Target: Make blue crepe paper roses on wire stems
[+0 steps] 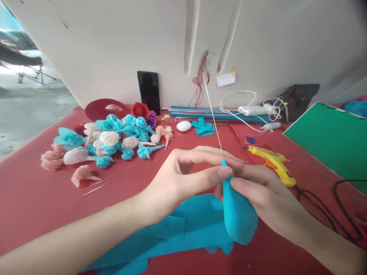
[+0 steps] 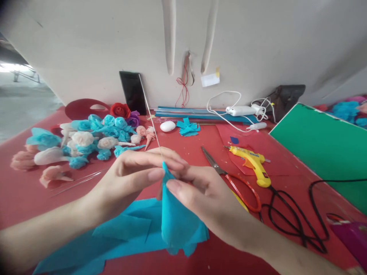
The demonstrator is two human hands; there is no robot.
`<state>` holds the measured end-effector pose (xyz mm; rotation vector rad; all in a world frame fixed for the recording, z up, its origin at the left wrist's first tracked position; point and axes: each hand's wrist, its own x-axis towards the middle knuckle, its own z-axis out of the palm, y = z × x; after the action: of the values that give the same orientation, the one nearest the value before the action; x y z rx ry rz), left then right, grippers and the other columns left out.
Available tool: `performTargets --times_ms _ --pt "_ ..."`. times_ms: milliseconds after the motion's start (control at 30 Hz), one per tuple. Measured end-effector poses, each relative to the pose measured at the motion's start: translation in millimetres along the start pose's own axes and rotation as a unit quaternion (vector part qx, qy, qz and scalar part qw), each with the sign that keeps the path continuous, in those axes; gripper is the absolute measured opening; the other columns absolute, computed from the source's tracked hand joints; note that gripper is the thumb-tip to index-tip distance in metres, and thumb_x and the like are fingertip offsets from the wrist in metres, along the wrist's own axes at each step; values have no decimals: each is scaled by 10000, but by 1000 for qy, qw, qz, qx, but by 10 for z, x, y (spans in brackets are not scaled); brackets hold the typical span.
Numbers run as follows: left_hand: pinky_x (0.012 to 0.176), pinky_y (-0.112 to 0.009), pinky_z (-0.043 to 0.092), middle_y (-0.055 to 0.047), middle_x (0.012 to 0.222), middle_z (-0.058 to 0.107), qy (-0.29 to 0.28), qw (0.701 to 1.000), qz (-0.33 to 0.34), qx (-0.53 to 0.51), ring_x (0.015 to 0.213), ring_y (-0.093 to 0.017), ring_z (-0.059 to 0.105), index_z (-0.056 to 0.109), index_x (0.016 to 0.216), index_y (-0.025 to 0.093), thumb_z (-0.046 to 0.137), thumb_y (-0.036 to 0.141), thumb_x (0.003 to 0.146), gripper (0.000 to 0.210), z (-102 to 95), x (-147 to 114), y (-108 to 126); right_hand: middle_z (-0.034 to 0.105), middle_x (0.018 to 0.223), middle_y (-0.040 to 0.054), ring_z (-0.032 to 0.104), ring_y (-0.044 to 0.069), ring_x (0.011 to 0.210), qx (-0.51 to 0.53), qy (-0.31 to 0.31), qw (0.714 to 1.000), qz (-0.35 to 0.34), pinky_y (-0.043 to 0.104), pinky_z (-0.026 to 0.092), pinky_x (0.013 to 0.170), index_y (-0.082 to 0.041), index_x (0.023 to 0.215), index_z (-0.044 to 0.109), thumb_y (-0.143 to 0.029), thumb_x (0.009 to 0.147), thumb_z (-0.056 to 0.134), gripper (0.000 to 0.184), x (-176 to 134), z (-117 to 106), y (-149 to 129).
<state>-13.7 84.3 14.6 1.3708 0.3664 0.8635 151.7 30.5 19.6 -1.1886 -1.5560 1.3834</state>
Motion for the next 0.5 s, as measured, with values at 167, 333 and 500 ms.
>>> performTargets --times_ms 167,333,500 --pt "790 -236 496 -14 971 660 3 1000 -4 -10 914 -163 597 720 867 221 586 205 818 144 14 -2 4 471 656 0 431 115 601 -18 14 1000 -13 210 378 516 -196 781 627 -395 868 477 264 32 2 -11" --pt "810 -246 496 -12 928 676 17 1000 8 -18 938 -177 600 724 861 215 532 236 849 194 23 22 7 469 645 -1 425 106 575 -47 30 998 -8 198 362 487 -188 718 603 -390 860 487 273 36 14 -23" --pt "791 -181 499 3 940 684 37 999 -9 -21 934 -140 611 727 820 216 616 201 801 114 42 30 19 462 646 -14 432 106 589 -9 22 999 -24 202 370 508 -227 838 653 -420 855 505 244 40 -3 -10"
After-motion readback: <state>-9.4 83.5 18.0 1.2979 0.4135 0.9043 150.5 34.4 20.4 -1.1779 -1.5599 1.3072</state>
